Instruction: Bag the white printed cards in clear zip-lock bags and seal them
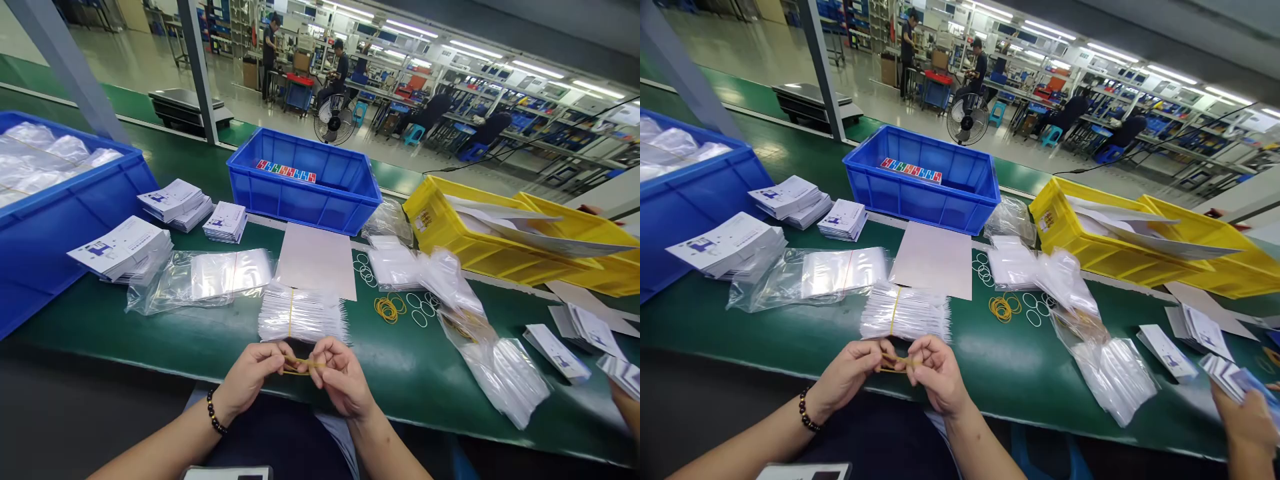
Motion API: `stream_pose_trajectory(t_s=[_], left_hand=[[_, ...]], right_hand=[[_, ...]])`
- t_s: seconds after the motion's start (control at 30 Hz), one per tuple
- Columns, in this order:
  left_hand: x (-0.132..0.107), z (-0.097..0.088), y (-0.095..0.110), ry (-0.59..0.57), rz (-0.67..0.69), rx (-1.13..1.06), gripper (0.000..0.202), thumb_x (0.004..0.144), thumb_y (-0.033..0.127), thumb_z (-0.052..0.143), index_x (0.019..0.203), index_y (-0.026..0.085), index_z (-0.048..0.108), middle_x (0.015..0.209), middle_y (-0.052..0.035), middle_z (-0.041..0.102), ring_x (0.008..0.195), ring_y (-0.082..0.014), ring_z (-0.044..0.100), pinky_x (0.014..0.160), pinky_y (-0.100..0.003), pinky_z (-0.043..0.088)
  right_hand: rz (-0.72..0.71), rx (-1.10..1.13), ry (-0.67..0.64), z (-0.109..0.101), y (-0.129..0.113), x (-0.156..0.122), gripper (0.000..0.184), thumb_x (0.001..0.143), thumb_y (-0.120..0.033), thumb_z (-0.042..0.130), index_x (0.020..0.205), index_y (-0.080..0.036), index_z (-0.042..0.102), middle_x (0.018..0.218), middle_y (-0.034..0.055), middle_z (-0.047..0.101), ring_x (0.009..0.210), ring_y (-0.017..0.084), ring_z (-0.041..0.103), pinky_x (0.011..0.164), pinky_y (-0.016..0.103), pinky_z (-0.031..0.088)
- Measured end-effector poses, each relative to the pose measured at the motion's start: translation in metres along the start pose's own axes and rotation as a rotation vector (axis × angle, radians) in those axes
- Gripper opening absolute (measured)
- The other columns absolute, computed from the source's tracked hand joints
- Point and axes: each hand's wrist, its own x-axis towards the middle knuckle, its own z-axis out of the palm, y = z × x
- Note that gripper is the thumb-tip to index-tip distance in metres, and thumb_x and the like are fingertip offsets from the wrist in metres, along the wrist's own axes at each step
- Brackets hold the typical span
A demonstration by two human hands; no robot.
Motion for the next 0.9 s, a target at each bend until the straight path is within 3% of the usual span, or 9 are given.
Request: stream_pose_trajectory(t_s=[0.1, 0.17, 0.3, 0.43, 0.5, 0.6, 0.73, 0.83, 0.9], left_hand=[[-0.002, 0.003, 0.003, 0.127, -0.067, -0.205, 0.019, 0.067, 0.031, 0.068, 0.060, 0.013, 0.063, 0.079, -0.0075, 0.066, 0.077, -0.0187, 0.058, 0.075, -0.030, 0.043], [-0.004, 0.003, 0.007, 0.141, -0.067, -0.280, 0.020, 0.069, 0.031, 0.066, 0.059, 0.014, 0.061, 0.064, -0.0036, 0.062, 0.067, -0.0154, 0.057, 0.076, -0.032, 0.043], [-0.007, -0.011, 0.009, 0.096, 0.023, -0.148, 0.034, 0.067, 0.033, 0.065, 0.045, 0.018, 0.044, 0.044, 0.0047, 0.041, 0.047, -0.0096, 0.042, 0.059, -0.028, 0.040], [-0.002, -0.030, 0.007, 0.307, 0.084, 0.165, 0.033, 0.062, 0.025, 0.066, 0.043, 0.018, 0.039, 0.045, 0.0043, 0.043, 0.048, -0.0090, 0.039, 0.050, -0.023, 0.031], [0.005, -0.033, 0.008, 0.434, 0.125, 0.140, 0.036, 0.064, 0.028, 0.064, 0.044, 0.019, 0.036, 0.043, 0.0060, 0.037, 0.046, -0.0080, 0.038, 0.050, -0.023, 0.032], [0.017, -0.030, 0.013, 0.491, 0.147, -0.026, 0.037, 0.065, 0.033, 0.065, 0.048, 0.019, 0.036, 0.042, 0.0084, 0.030, 0.041, -0.0062, 0.035, 0.046, -0.022, 0.034], [0.031, -0.028, 0.019, 0.462, 0.086, -0.119, 0.032, 0.064, 0.045, 0.066, 0.073, 0.018, 0.051, 0.041, 0.0112, 0.032, 0.035, -0.0047, 0.028, 0.036, -0.018, 0.032], [0.039, -0.034, 0.025, 0.347, 0.031, -0.063, 0.063, 0.061, 0.055, 0.066, 0.107, 0.016, 0.049, 0.042, 0.0119, 0.038, 0.032, -0.0040, 0.026, 0.032, -0.017, 0.030], [0.043, -0.039, 0.030, 0.258, -0.023, -0.017, 0.079, 0.061, 0.058, 0.065, 0.122, 0.015, 0.041, 0.040, 0.0126, 0.038, 0.030, -0.0036, 0.025, 0.031, -0.016, 0.028]], right_hand=[[0.043, -0.189, -0.029, -0.007, 0.001, 0.000, 0.037, 0.063, -0.036, 0.071, 0.094, -0.019, 0.059, 0.050, -0.0084, 0.037, 0.051, 0.011, 0.049, 0.062, 0.029, 0.044], [0.083, -0.394, -0.028, -0.012, -0.004, 0.001, 0.034, 0.066, -0.035, 0.068, 0.095, -0.019, 0.061, 0.052, -0.0072, 0.039, 0.053, 0.011, 0.049, 0.058, 0.026, 0.043], [0.042, -0.623, -0.071, -0.018, -0.018, 0.001, 0.021, 0.068, -0.034, 0.064, 0.057, -0.019, 0.055, 0.050, -0.0049, 0.044, 0.051, 0.010, 0.044, 0.072, 0.033, 0.045], [-0.125, -0.519, -0.011, -0.018, -0.016, 0.003, 0.040, 0.069, -0.031, 0.064, 0.048, -0.020, 0.032, 0.049, -0.0055, 0.043, 0.048, 0.010, 0.046, 0.080, 0.040, 0.045], [-0.256, -0.404, 0.128, -0.017, -0.008, 0.004, 0.044, 0.072, -0.029, 0.063, 0.047, -0.021, 0.028, 0.046, -0.0063, 0.039, 0.045, 0.009, 0.043, 0.073, 0.038, 0.047], [-0.405, -0.220, 0.369, -0.014, 0.002, 0.007, 0.045, 0.072, -0.027, 0.065, 0.047, -0.020, 0.028, 0.047, -0.0073, 0.032, 0.041, 0.007, 0.037, 0.051, 0.027, 0.045], [-0.409, -0.189, 0.532, -0.017, 0.006, 0.014, 0.039, 0.072, -0.031, 0.066, 0.050, -0.019, 0.036, 0.052, -0.0073, 0.032, 0.037, 0.004, 0.032, 0.036, 0.020, 0.027], [-0.371, -0.168, 0.568, -0.025, 0.004, 0.020, 0.024, 0.072, -0.038, 0.066, 0.069, -0.022, 0.049, 0.054, -0.0086, 0.034, 0.035, 0.003, 0.026, 0.033, 0.018, 0.022], [-0.324, -0.163, 0.549, -0.030, 0.001, 0.025, 0.029, 0.072, -0.046, 0.064, 0.087, -0.024, 0.052, 0.056, -0.0086, 0.037, 0.035, 0.003, 0.024, 0.032, 0.018, 0.023]])
